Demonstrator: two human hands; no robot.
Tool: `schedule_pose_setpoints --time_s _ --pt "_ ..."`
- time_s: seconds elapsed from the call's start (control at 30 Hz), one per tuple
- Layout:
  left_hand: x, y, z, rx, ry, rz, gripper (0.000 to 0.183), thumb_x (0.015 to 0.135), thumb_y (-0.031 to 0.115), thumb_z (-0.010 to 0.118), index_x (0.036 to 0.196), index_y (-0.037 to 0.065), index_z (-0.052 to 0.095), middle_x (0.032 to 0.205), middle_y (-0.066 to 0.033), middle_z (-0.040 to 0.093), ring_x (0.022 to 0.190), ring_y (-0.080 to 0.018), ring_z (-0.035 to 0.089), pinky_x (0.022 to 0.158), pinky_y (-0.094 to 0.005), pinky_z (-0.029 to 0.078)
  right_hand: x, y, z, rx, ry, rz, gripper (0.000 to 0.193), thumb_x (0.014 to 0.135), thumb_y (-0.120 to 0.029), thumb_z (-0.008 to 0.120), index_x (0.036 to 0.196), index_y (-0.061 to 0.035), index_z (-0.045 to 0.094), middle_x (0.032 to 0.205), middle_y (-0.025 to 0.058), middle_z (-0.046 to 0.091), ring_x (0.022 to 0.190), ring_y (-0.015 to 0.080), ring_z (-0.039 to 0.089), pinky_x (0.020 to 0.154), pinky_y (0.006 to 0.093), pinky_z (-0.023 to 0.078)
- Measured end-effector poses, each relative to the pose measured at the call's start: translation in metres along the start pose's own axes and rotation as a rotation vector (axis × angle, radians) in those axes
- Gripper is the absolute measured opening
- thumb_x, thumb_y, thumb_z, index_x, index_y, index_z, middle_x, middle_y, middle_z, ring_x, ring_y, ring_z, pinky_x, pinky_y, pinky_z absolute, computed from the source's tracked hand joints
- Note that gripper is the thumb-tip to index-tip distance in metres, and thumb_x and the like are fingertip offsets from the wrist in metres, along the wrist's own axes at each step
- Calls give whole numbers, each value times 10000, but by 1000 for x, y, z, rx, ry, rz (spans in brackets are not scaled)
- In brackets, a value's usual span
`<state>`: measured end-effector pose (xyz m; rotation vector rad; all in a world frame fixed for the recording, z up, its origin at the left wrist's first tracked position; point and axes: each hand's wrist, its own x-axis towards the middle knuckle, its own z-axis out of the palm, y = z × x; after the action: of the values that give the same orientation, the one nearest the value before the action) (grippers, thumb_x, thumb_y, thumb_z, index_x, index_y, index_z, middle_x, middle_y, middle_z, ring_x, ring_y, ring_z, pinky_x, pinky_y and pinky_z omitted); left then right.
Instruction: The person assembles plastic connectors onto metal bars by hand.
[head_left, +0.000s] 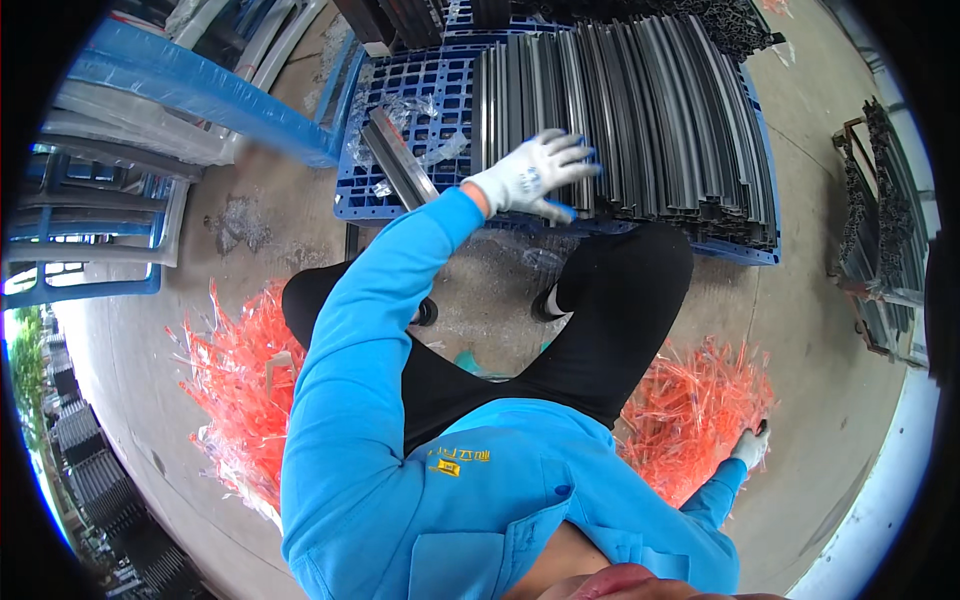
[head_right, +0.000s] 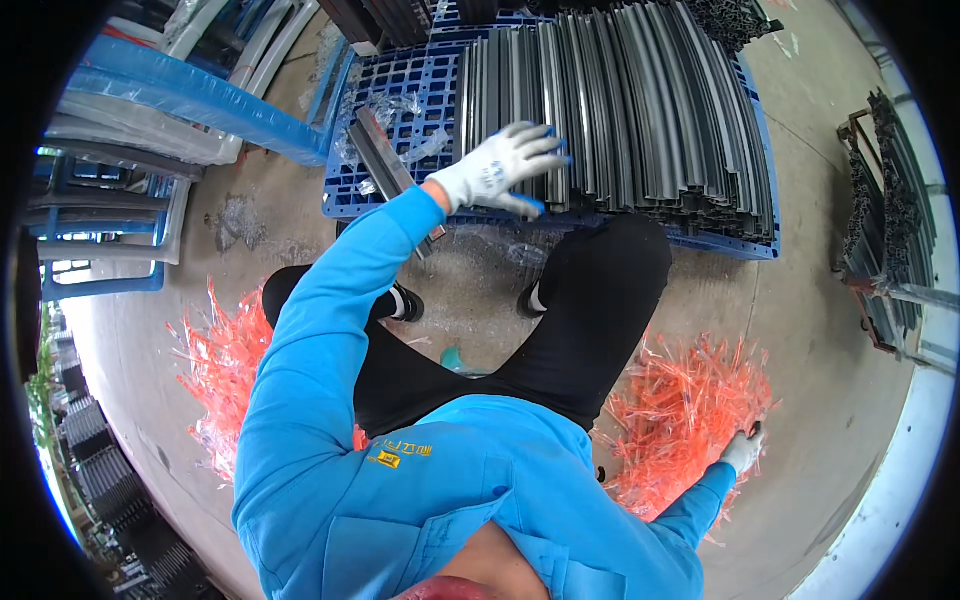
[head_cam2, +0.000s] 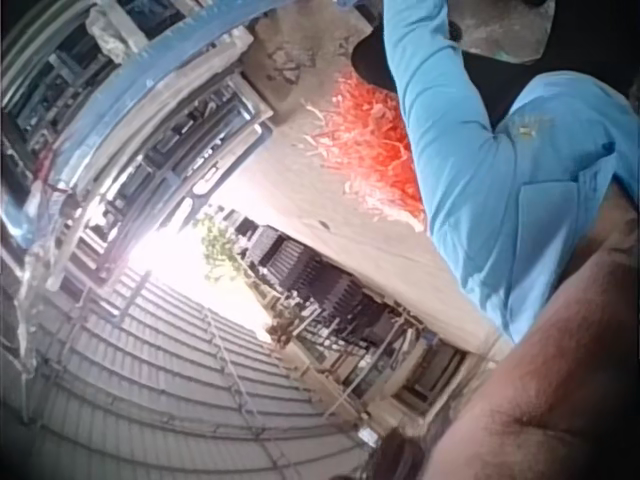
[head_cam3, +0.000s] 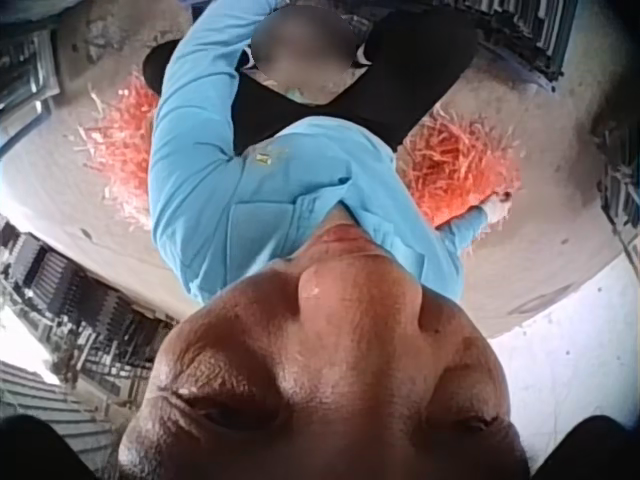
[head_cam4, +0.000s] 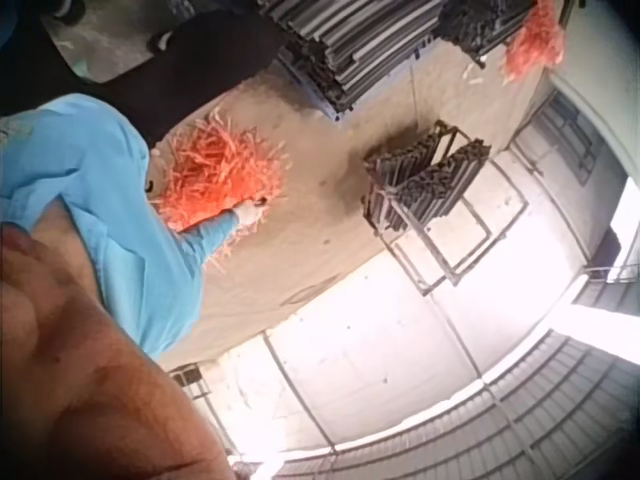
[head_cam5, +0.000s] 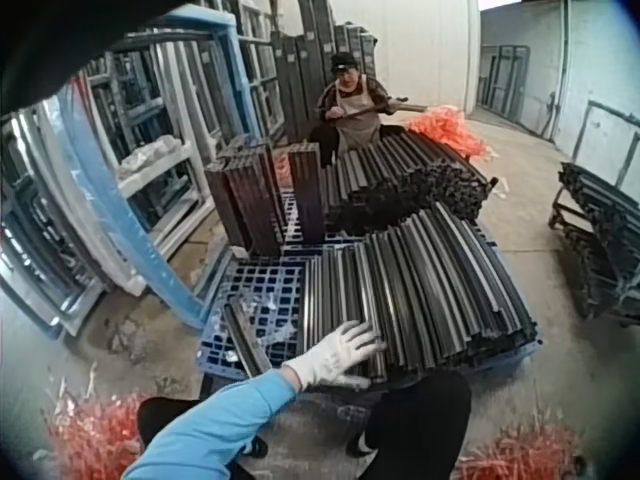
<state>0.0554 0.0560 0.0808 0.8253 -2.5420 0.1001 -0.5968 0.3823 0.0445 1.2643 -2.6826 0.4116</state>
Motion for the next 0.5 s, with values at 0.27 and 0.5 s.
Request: schedule_pose_setpoints --time_s 0.27,0.5 --pt "-167 28 55 176 -232 -1244 633 713 370 643 1248 86 460 1234 -209 455 1039 -401 502 858 -444 438 35 -5 -54 -153 -144 260 410 837 -309 512 1178 -91 577 1072 128 637 1002 307 584 856 342 448" --pt "-213 61 67 362 -211 -1194 583 741 379 631 1208 68 473 1245 -231 447 1016 -408 518 802 -423 464 67 -148 -84 103 138 -122 379 879 -225 543 1222 -64 542 1122 115 622 999 251 603 862 296 461"
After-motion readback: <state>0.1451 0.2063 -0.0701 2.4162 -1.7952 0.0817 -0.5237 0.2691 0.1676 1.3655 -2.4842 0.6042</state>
